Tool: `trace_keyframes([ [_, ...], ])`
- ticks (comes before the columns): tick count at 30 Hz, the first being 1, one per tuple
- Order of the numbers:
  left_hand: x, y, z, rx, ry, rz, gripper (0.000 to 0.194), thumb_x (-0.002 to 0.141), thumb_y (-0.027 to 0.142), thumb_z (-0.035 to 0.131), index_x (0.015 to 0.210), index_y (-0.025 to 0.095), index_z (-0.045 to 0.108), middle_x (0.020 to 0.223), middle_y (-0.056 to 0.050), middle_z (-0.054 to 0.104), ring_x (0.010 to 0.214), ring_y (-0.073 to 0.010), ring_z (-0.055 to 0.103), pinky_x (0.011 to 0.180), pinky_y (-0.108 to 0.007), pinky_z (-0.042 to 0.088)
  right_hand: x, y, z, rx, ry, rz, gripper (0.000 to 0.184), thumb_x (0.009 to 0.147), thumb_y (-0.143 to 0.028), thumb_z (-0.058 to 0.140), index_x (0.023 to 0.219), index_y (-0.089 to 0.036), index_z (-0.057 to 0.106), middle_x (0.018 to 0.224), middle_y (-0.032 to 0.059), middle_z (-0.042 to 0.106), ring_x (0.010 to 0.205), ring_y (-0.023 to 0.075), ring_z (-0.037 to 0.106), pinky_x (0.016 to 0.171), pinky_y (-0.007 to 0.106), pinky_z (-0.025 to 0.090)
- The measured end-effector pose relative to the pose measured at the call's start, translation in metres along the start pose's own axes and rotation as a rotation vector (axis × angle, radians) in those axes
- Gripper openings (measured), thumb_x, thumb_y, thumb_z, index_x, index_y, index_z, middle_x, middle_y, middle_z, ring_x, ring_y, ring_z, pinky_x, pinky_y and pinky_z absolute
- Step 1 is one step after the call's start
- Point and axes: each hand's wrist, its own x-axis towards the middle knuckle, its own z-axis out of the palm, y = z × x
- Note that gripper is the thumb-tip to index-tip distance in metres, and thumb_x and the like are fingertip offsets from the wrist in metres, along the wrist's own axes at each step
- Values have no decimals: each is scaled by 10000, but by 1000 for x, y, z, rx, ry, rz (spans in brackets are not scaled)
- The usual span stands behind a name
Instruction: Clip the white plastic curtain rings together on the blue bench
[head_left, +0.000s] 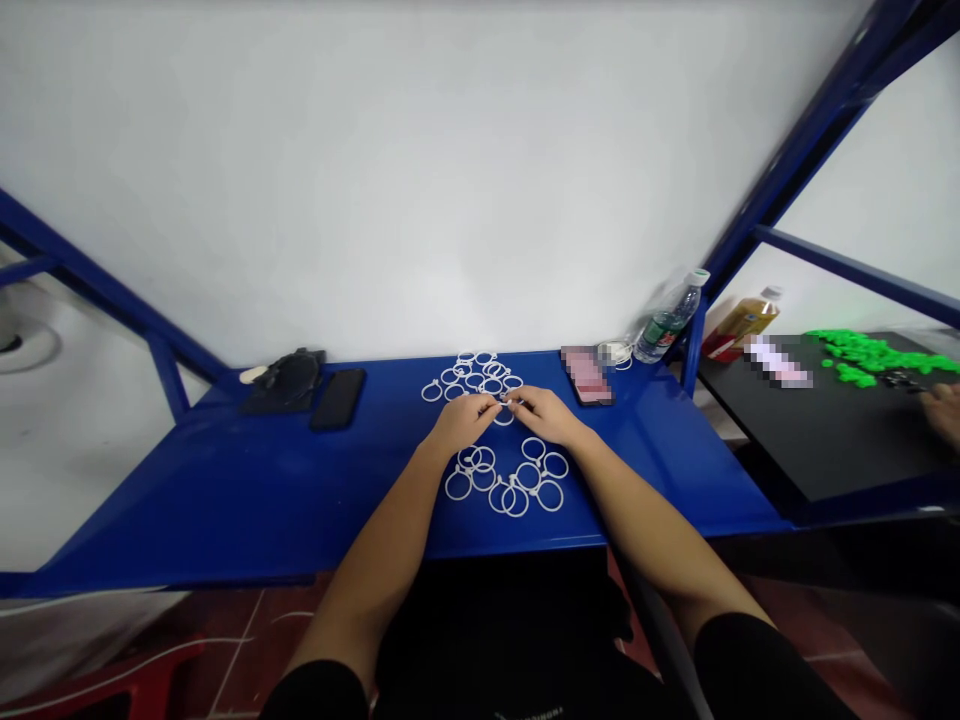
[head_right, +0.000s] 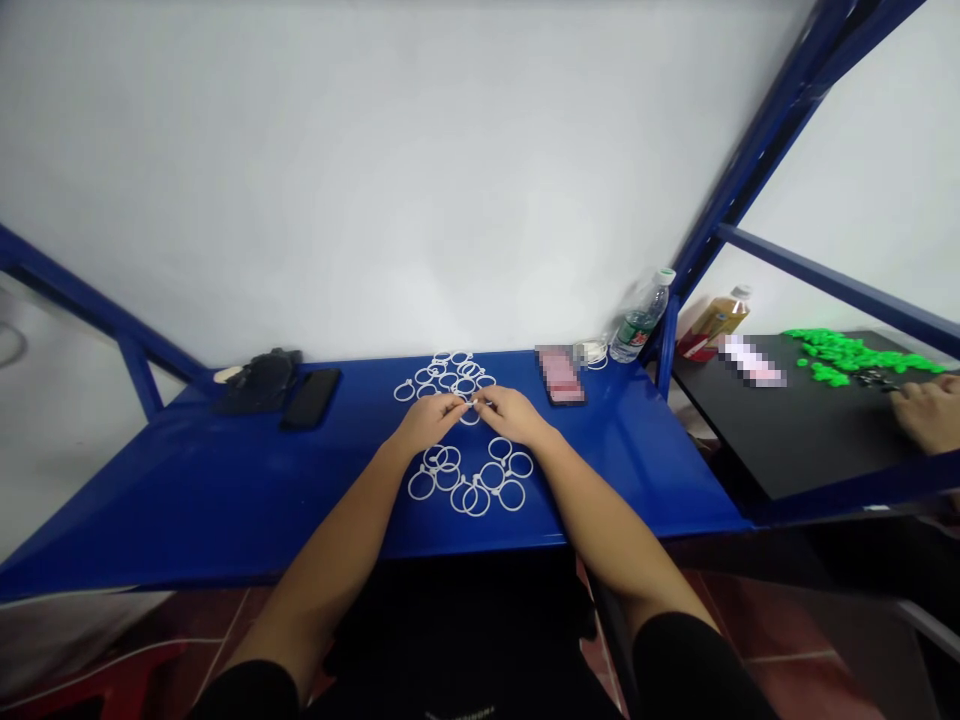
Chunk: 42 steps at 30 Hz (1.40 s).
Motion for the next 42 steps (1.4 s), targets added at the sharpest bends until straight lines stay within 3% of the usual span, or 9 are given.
trace_keyframes([
  [6, 0, -4, 4, -1, -1, 6, 234, 991, 345, 592, 867, 220, 746, 826, -7, 744, 761, -161, 652, 703, -276, 423, 0, 2, 5, 50, 25, 50, 122, 903, -177, 556, 904, -191, 677, 779, 2, 684, 697, 158, 601, 681, 259, 421],
  [10, 0, -3, 5, 3, -22, 37, 243, 1000, 348, 583, 888, 222, 757, 835, -8, 747, 778, -163, 656, 712, -283, 431, 0, 4, 7, 75, 42, 45, 128, 824, -142, 538, 851, -188, 655, 742, -7, 663, 667, 153, 578, 671, 255, 405],
  [18, 1, 2, 4, -84, -36, 100, 247, 1006, 357, 587, 902, 219, 763, 876, -9, 754, 770, -152, 652, 728, -280, 446, 1, 2, 5, 187, 63, 62, 149, 818, -133, 478, 783, -198, 607, 735, -8, 663, 688, 156, 598, 697, 260, 437],
  [25, 0, -1, 0, -87, 43, 35, 243, 993, 346, 584, 936, 213, 779, 872, -18, 758, 752, -154, 649, 706, -279, 451, 2, 2, 6, 187, 113, 53, 240, 873, -169, 517, 1000, -196, 719, 841, 16, 726, 742, 165, 640, 727, 271, 472],
  [28, 0, -6, 1, -106, 49, 7, 221, 974, 332, 606, 1026, 222, 791, 874, -15, 772, 738, -149, 658, 699, -274, 459, 2, 4, 3, 166, 137, 53, 232, 879, -198, 549, 1004, -194, 744, 879, 30, 749, 725, 165, 640, 712, 278, 477],
  [32, -1, -13, 0, -136, 66, -84, 293, 951, 378, 630, 1157, 228, 774, 682, 17, 705, 602, -136, 593, 637, -273, 454, 0, 10, -6, 229, 306, 126, 199, 879, -242, 574, 977, -194, 740, 841, 34, 735, 682, 169, 617, 666, 288, 486],
  [37, -4, -17, -6, -150, -113, -69, 318, 850, 464, 743, 1071, 243, 796, 775, -5, 731, 647, -143, 625, 632, -278, 472, 0, 19, -15, 191, 565, 199, 197, 874, -301, 606, 999, -201, 721, 841, 42, 706, 709, 183, 615, 660, 305, 505],
  [40, -6, -16, -5, -110, -234, -41, 385, 765, 503, 818, 1058, 253, 799, 826, -10, 744, 682, -155, 655, 630, -278, 482, 2, 26, -16, 79, 574, 208, 211, 862, -302, 623, 1007, -195, 732, 857, 55, 713, 737, 194, 631, 693, 326, 523],
  [42, -5, -15, -2, -91, -246, -43, 395, 756, 497, 830, 1064, 253, 797, 837, -11, 745, 694, -160, 660, 638, -281, 490, 3, 31, -14, 52, 536, 211, 230, 864, -322, 638, 1025, -191, 737, 869, 63, 723, 746, 201, 642, 704, 338, 532],
])
